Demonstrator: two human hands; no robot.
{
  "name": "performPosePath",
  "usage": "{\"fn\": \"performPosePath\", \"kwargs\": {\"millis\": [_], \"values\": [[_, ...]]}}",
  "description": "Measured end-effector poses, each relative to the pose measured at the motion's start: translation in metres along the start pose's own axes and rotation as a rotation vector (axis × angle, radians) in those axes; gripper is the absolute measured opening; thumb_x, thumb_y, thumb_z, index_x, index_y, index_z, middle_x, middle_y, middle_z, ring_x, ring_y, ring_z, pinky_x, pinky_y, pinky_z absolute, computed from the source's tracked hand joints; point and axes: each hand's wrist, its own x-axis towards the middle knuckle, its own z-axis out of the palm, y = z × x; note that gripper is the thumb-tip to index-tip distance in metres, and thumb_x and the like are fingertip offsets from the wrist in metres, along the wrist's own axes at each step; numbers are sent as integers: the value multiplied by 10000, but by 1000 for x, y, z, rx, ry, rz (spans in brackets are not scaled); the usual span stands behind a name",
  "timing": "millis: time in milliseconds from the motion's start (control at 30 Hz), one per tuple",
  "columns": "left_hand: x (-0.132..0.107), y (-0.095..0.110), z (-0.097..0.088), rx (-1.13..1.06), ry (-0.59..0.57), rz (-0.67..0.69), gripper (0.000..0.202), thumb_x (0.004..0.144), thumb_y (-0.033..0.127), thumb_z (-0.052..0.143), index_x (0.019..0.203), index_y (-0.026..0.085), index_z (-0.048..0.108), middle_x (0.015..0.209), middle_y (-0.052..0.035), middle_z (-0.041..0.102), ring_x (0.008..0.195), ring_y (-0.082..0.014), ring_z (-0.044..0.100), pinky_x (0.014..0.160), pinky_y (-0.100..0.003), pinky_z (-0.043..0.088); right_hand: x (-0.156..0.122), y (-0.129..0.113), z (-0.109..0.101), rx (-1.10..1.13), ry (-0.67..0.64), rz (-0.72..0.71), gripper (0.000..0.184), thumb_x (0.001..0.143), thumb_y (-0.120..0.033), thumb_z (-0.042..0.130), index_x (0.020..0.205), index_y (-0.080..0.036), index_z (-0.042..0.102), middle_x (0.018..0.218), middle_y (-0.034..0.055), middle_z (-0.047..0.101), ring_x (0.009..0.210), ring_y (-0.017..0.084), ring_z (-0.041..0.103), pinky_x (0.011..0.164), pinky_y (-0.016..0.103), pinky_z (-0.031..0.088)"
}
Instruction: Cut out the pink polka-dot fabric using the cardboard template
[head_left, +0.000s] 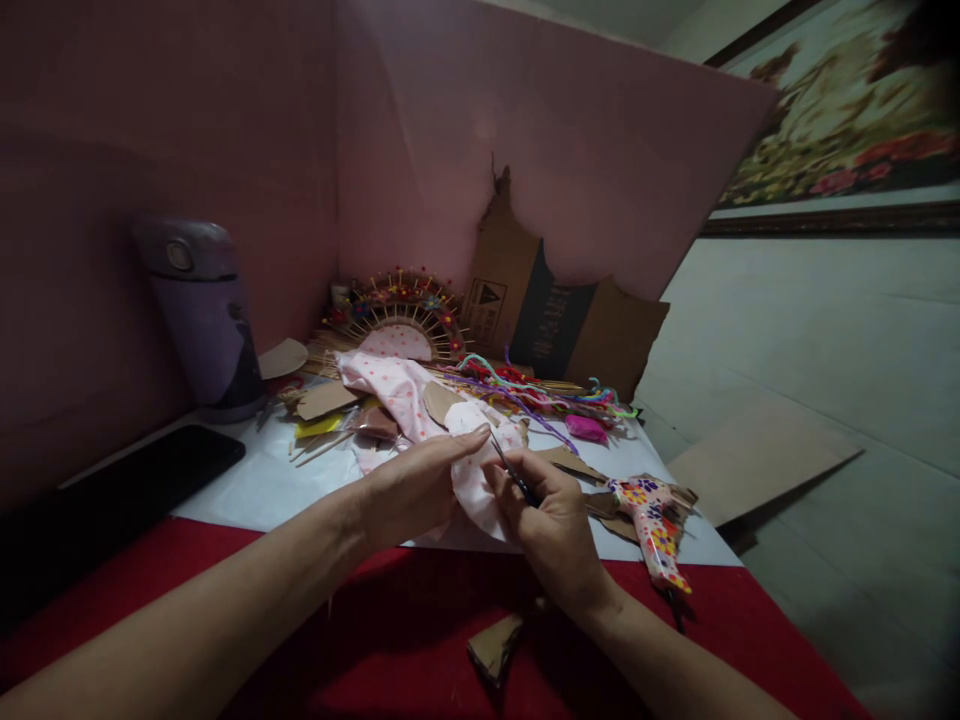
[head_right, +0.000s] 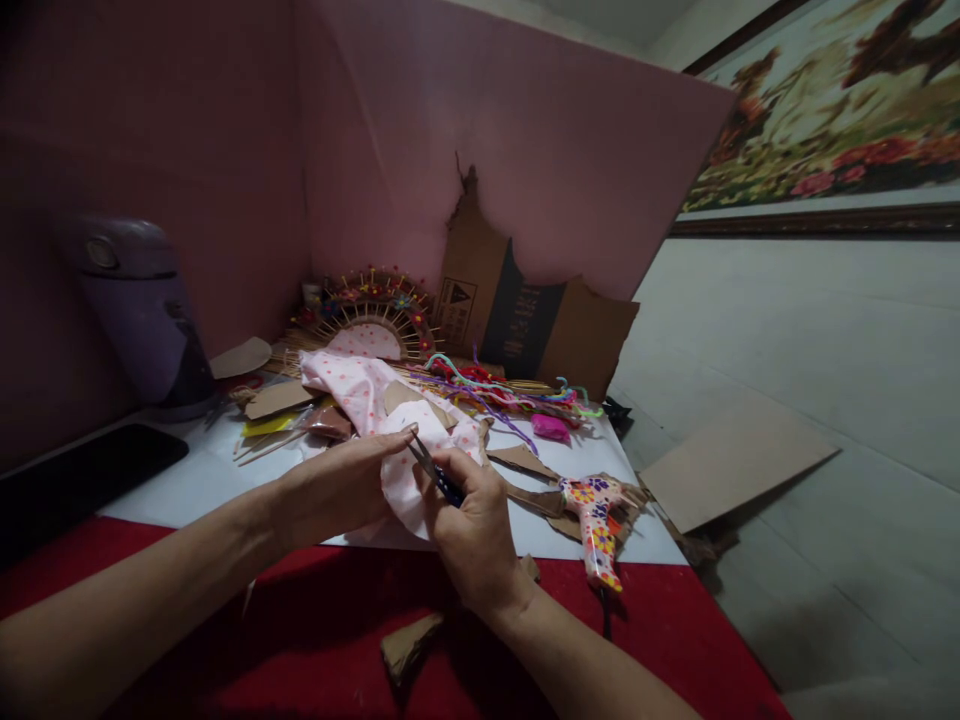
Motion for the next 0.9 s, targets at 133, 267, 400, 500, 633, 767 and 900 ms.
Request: {"fn": "performPosePath", "kwargs": {"millis": [133, 267, 400, 500, 633, 767, 900], "values": [[-1, 2, 1, 6, -18, -20, 310, 891, 332, 448, 860, 112, 664, 706, -70, 651, 659, -157, 576, 770, -296, 410, -2, 0, -1, -5, -13, -5, 143, 818, -225, 542, 820, -157, 667, 609, -13, 526, 560, 118, 448, 526, 216, 370], [-1, 1, 2, -1, -108, -49, 486, 893, 507, 354, 942, 126, 652, 781, -91, 677, 712, -179, 603, 768, -310, 406, -3, -1, 0, 3, -26, -32, 120, 788, -164, 558, 839, -162, 666, 646, -9, 566, 594, 123, 490, 546, 212, 391], [-2, -1, 6, 15, -133, -92, 594, 838, 625, 326, 981, 139, 635, 810, -94, 683, 777, -196, 615, 758, -302, 397, -3, -3, 2, -5, -58, -68, 105, 785, -186, 575, 842, -166, 661, 724, 17, 625, 668, 149, 552, 611, 232, 430], [-3, -2, 10, 25, -87, -97, 658, 795, 678, 308, 971, 137, 640, 812, -96, 685, 782, -196, 613, 746, -287, 396, -3, -4, 2, -45, -77, -58, 96, 791, -188, 566, 842, -169, 645, 717, 19, 628, 660, 153, 561, 613, 239, 434], [-4, -2, 13, 39, -70, -102, 715, 767, 711, 286, 932, 121, 655, 800, -108, 682, 772, -199, 607, 728, -284, 398, -5, -4, 2, -78, -95, -53, 62, 774, -170, 571, 821, -176, 612, 684, 4, 617, 592, 136, 538, 570, 229, 412], [-3, -4, 12, 44, -84, -97, 726, 756, 725, 280, 933, 129, 656, 807, -107, 681, 798, -210, 602, 737, -296, 392, -6, -3, 2, -94, -95, -75, 24, 777, -183, 570, 786, -182, 592, 674, -6, 584, 567, 125, 501, 536, 220, 388], [-1, -6, 11, 56, -78, -107, 713, 769, 716, 284, 948, 130, 649, 811, -107, 680, 800, -210, 600, 736, -300, 388, -5, -3, 1, -111, -91, -80, 57, 772, -156, 554, 794, -178, 602, 686, -1, 589, 583, 130, 507, 550, 224, 390]]}}
